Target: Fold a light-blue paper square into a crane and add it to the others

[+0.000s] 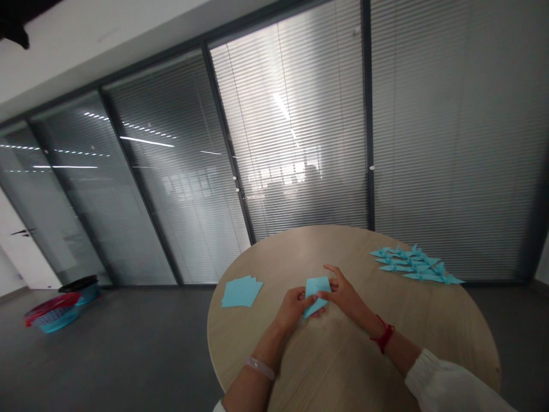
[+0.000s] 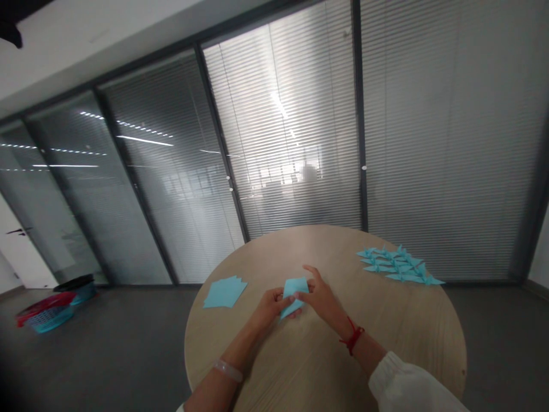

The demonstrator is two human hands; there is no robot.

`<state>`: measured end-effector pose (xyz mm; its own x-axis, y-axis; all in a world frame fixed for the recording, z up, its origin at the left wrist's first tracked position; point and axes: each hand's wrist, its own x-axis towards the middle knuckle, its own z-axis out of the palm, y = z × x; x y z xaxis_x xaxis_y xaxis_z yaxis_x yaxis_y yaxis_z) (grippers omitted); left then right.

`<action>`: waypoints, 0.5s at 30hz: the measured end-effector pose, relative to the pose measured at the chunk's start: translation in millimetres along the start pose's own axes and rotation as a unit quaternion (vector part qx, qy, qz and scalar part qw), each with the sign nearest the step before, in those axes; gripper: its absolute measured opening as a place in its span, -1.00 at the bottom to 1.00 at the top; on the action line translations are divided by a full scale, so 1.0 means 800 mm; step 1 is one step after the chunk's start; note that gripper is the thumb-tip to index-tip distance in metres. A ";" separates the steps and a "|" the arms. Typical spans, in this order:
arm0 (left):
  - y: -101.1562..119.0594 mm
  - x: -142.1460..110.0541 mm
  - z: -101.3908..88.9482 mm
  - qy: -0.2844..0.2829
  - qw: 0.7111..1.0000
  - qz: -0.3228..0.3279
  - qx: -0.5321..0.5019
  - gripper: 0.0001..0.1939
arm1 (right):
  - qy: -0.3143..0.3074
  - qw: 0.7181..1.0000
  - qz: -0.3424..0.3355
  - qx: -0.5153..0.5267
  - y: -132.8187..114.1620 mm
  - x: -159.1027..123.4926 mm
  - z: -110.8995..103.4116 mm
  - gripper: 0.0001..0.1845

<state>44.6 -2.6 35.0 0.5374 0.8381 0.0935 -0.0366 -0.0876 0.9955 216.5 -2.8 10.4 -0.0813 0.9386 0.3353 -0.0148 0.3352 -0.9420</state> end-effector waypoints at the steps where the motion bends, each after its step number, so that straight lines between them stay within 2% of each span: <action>1: 0.000 -0.001 0.001 -0.007 1.000 -0.003 0.001 -0.52 | -0.006 1.000 0.002 -0.003 0.000 0.000 -0.001 -0.17; 4: 0.000 -0.001 0.002 -0.027 1.000 -0.013 -0.006 -0.50 | -0.008 1.000 0.004 -0.030 -0.003 0.000 -0.003 -0.30; 6: -0.001 0.000 0.002 -0.020 1.000 -0.017 -0.016 -0.48 | 0.005 0.999 0.000 -0.049 -0.005 0.000 -0.005 -0.40; 10: -0.003 0.001 -0.001 0.009 1.000 -0.022 -0.014 -0.50 | 0.037 0.998 -0.009 -0.039 -0.007 0.001 -0.008 -0.51; 15: 0.001 0.003 -0.006 0.074 0.997 0.001 -0.013 -0.57 | 0.086 0.996 -0.012 -0.036 -0.009 0.003 -0.010 -0.50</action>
<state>42.0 1.8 35.8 0.4073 0.9084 0.0941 -0.0606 -0.0759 0.9953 224.4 -2.7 18.1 0.0895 0.9283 0.3608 0.0581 0.3567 -0.9324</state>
